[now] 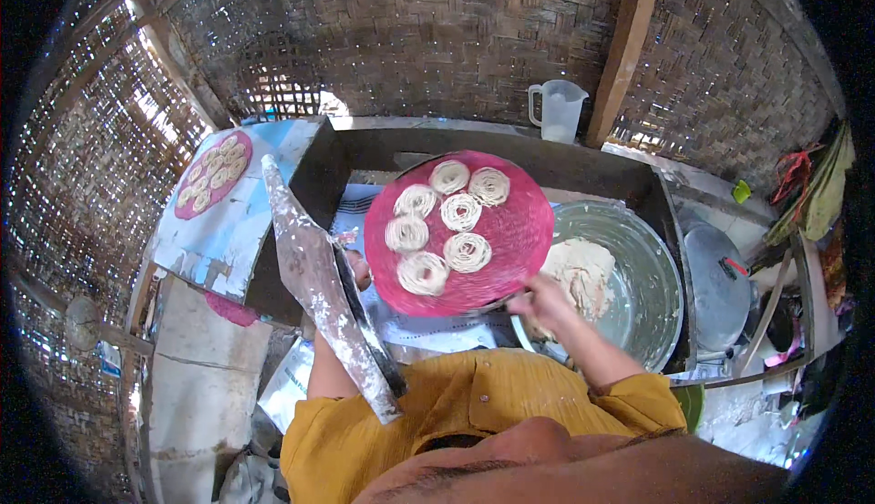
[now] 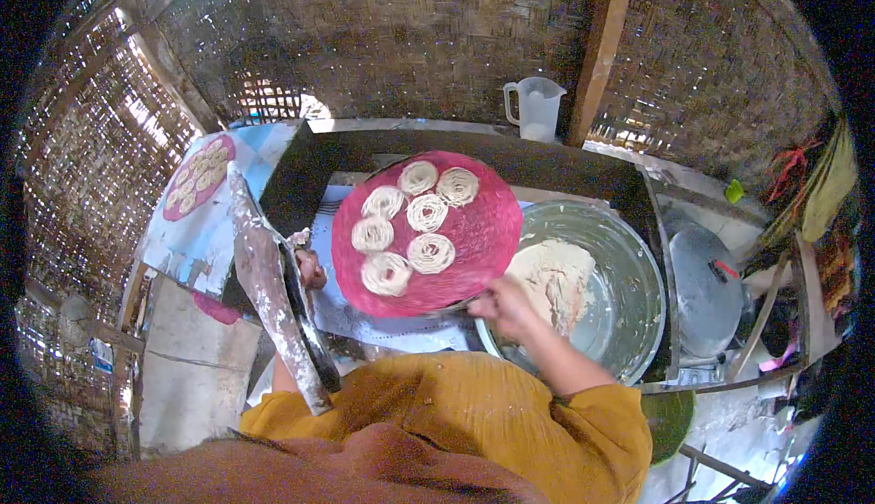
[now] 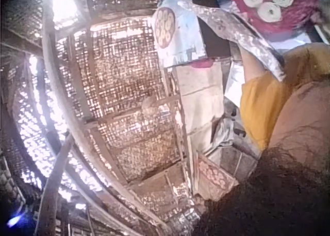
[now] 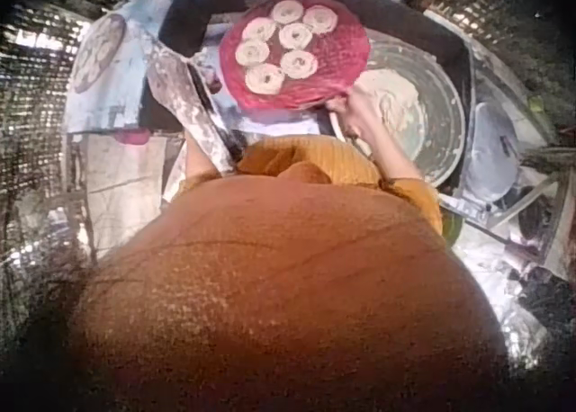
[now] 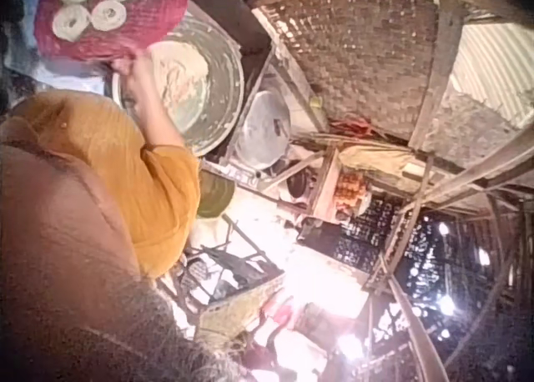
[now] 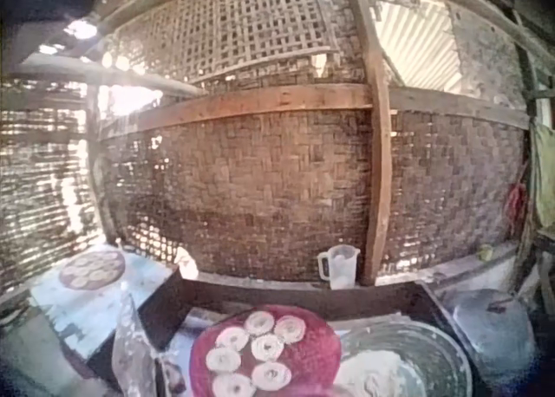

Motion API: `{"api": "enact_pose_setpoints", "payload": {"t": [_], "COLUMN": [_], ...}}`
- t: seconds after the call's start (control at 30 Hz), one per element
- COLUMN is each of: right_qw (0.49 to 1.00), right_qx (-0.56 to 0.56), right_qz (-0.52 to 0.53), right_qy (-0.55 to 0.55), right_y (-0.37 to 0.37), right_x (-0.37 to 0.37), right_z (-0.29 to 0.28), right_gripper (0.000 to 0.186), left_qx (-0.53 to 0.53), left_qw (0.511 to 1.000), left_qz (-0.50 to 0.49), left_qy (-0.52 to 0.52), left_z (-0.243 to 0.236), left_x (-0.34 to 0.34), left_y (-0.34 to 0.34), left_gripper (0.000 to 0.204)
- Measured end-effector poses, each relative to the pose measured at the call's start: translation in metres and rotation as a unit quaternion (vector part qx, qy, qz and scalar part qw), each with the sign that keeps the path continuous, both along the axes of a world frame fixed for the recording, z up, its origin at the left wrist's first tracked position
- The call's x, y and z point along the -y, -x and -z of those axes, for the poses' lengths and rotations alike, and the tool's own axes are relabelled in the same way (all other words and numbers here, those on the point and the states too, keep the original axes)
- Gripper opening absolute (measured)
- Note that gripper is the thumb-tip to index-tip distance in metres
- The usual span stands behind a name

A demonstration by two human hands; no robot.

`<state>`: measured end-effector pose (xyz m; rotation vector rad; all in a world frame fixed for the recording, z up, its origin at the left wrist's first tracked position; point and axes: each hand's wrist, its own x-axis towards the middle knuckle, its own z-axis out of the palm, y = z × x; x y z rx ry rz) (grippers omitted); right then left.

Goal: The person uses a wooden stick to scoop dough from a bowl and place it onto a metal press, then presses the dough through the device to create circular spiral shapes on a red mat.

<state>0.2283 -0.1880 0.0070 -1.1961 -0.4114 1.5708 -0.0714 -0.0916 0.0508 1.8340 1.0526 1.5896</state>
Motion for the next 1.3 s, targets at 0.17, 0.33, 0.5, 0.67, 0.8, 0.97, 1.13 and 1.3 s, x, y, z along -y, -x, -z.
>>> {"api": "enact_pose_setpoints", "payload": {"t": [0.17, 0.33, 0.5, 0.67, 0.8, 0.97, 1.13, 1.3], "right_qw": [0.956, 0.923, 0.962, 0.977, 0.98, 0.95, 0.916, 0.893], "right_qx": [-0.073, 0.109, 0.119, -0.027, 0.098, 0.243, 0.343, 0.38], "right_qz": [-0.282, -0.324, -0.201, -0.194, -0.167, -0.191, -0.206, -0.24], "right_qy": [0.02, -0.178, -0.14, -0.086, -0.051, -0.045, -0.029, -0.026], "right_y": [0.016, 0.002, -0.014, -0.055, -0.072, -0.087, -0.079, -0.08], "right_x": [0.034, 0.043, 0.042, 0.05, 0.039, 0.007, -0.006, 0.013], "right_z": [0.007, -0.06, -0.093, -0.092, -0.105, -0.095, -0.086, -0.097], "right_gripper": [0.033, 0.045, 0.045, 0.055, 0.048, 0.046, 0.043, 0.044], "left_qx": [0.001, -0.232, -0.22, 0.429, 0.53, 0.573, 0.574, 0.576], "left_qw": [1.0, 0.971, 0.962, 0.614, 0.538, 0.54, 0.54, 0.538], "left_qz": [0.023, 0.055, 0.163, 0.577, 0.539, 0.502, 0.513, 0.5], "left_qy": [0.008, -0.004, -0.023, 0.327, 0.373, 0.358, 0.34, 0.359], "left_z": [-0.009, -0.036, -0.058, -0.077, -0.076, -0.043, -0.023, -0.021], "left_x": [-0.008, 0.0, 0.0, -0.078, -0.107, -0.128, -0.14, -0.115], "left_y": [-0.028, -0.09, -0.151, -0.168, -0.195, -0.197, -0.184, -0.174], "left_gripper": [0.029, 0.029, 0.038, 0.063, 0.062, 0.06, 0.056, 0.055]}}
